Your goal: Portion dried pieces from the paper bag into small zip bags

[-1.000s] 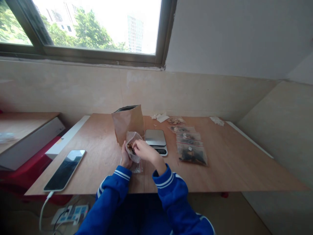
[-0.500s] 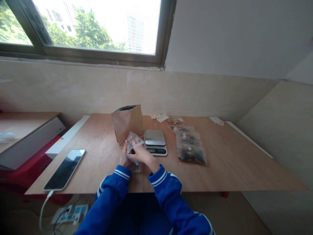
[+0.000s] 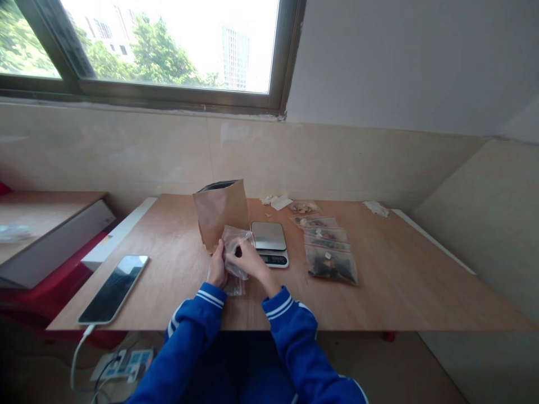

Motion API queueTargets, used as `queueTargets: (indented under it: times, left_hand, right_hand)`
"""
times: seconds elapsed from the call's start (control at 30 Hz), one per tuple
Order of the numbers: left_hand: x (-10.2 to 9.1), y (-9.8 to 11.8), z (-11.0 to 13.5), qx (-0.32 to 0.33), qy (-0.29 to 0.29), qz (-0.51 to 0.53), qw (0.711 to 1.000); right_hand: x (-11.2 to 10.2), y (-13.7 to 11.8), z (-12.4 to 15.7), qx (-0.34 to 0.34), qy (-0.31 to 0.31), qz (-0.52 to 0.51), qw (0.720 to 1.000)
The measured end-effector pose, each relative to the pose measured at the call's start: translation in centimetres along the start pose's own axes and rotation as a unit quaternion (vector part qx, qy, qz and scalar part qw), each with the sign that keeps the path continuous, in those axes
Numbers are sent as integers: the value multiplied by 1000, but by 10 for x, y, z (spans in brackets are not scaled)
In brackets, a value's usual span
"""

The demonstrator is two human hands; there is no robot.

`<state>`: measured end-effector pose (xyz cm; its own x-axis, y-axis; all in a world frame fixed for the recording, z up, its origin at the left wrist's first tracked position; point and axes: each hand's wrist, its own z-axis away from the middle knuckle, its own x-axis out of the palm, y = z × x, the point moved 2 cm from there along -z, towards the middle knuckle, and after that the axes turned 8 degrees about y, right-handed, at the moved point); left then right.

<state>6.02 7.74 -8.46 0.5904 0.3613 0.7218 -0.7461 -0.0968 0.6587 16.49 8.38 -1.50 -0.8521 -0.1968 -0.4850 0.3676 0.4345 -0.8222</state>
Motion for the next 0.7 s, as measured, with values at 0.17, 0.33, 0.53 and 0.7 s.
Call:
queueTargets:
  times: [0.17, 0.33, 0.53, 0.7]
  left_hand:
    - [3, 2, 4, 54, -12, -54, 997]
    - [2, 0, 2, 20, -21, -29, 999]
    - [-2, -2, -1, -2, -9, 17, 1000]
    - [3, 1, 2, -36, 0, 47, 998]
  right_hand:
    - [10, 7, 5, 13, 6, -8, 1000]
    - [15, 10, 6, 8, 22, -39, 999]
    - [16, 4, 6, -34, 24, -17, 999]
    - [10, 5, 9, -18, 35, -25, 999]
